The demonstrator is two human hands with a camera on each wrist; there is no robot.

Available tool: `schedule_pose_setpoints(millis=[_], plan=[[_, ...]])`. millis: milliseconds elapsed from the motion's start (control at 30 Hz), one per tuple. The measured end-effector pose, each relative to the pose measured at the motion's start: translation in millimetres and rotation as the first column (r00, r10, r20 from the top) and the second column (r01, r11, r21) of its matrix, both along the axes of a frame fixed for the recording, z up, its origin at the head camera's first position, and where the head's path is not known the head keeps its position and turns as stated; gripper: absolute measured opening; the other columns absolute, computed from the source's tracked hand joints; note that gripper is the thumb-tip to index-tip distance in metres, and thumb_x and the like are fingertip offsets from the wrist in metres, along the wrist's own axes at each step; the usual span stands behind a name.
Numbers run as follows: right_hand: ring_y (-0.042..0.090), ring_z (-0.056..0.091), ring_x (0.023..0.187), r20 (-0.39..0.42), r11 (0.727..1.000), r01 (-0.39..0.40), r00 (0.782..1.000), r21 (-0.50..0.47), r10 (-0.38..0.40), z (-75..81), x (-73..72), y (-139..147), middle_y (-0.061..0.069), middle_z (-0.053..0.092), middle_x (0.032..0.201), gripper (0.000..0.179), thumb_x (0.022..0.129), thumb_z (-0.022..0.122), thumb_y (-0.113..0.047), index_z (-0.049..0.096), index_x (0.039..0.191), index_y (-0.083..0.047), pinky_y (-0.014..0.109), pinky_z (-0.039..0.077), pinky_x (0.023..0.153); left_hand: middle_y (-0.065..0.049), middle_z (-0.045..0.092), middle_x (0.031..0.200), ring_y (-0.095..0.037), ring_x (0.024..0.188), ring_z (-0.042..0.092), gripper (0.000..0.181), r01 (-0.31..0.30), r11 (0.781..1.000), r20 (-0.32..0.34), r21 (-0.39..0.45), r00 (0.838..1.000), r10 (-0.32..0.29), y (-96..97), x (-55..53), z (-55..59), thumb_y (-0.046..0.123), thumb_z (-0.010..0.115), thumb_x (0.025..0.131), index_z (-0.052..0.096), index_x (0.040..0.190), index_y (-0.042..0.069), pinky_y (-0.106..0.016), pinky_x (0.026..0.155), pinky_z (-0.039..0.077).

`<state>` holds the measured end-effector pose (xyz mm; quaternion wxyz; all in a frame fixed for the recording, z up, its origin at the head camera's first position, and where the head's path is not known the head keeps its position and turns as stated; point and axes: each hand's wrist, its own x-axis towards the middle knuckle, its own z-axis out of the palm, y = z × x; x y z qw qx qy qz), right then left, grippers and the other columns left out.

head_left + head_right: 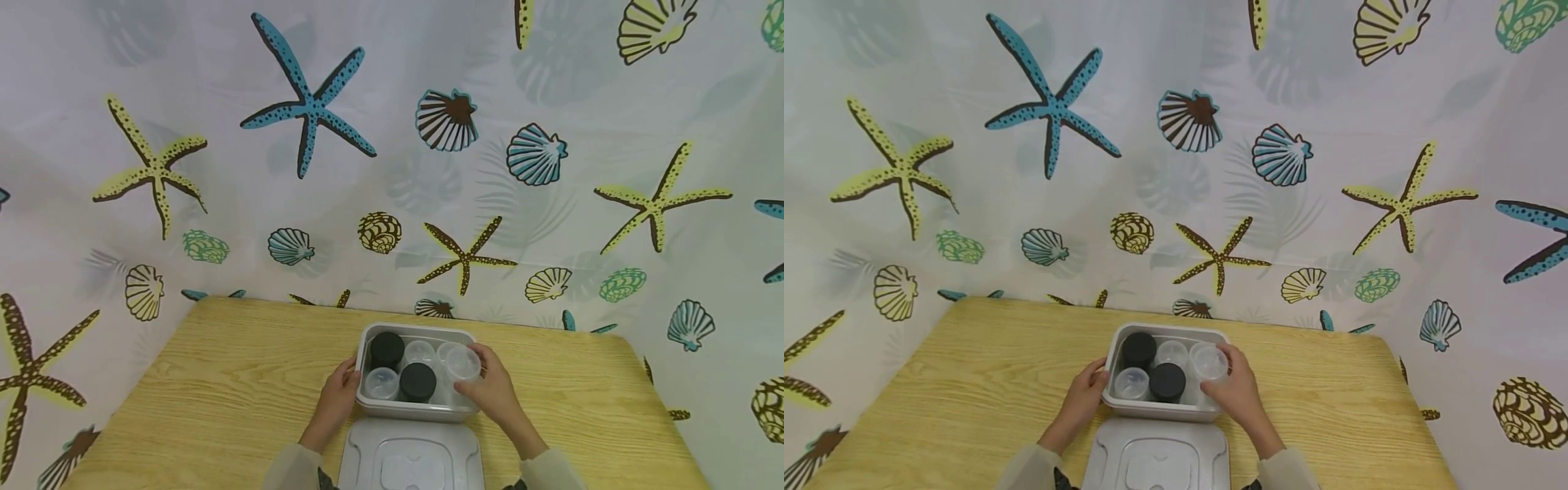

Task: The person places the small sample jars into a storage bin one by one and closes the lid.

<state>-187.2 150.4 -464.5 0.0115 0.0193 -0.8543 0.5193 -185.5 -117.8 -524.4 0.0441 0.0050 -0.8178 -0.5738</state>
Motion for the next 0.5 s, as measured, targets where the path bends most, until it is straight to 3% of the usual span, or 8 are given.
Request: schedule_pose_setpoints(millis=[133,167,267,500], plan=[[0.042,0.049,0.123,-0.021,1.000,-0.011,1.000,0.003,0.011,-1.1,1.3,-1.0,0.025,0.051,0.132,0.067,0.072,0.074,0.000,0.046,0.132,0.003,0.051,0.041,0.104,-0.029,0.062,0.118,-0.037,0.112,0.060,0.042,-0.003,1.000,0.021,-0.003,1.000,0.003,0.2,0.5,1.3,0.021,0.044,0.101,0.047,0.134,-0.004,-0.047,0.093,0.048],[0.042,0.049,0.123,-0.026,1.000,-0.011,1.000,0.004,0.011,-1.5,1.2,-1.2,0.025,0.051,0.131,0.067,0.072,0.075,0.000,0.046,0.132,0.004,0.051,0.040,0.104,-0.029,0.060,0.120,-0.041,0.115,0.057,0.041,-0.006,1.000,0.055,0.004,0.998,0.006,1.2,1.4,4.5,0.017,0.044,0.100,0.046,0.135,-0.005,-0.052,0.096,0.045],[0.042,0.049,0.123,-0.037,1.000,-0.011,0.999,0.005,0.011,-3.5,0.8,-1.6,0.025,0.051,0.131,0.066,0.071,0.075,0.001,0.046,0.131,0.005,0.050,0.040,0.105,-0.029,0.059,0.123,-0.040,0.118,0.056,0.040,-0.012,1.000,0.099,-0.013,0.995,0.013,2.6,1.5,8.7,0.013,0.043,0.100,0.044,0.137,-0.004,-0.051,0.098,0.045],[0.042,0.048,0.125,-0.033,1.000,-0.011,0.999,0.020,0.012,-5.1,3.3,-4.2,0.025,0.049,0.132,0.067,0.071,0.075,0.002,0.046,0.131,0.006,0.048,0.040,0.105,-0.029,0.060,0.122,-0.039,0.116,0.057,0.039,-0.012,0.999,0.102,-0.045,0.995,0.016,2.9,-0.2,7.8,0.011,0.042,0.100,0.044,0.136,-0.006,-0.050,0.097,0.045]])
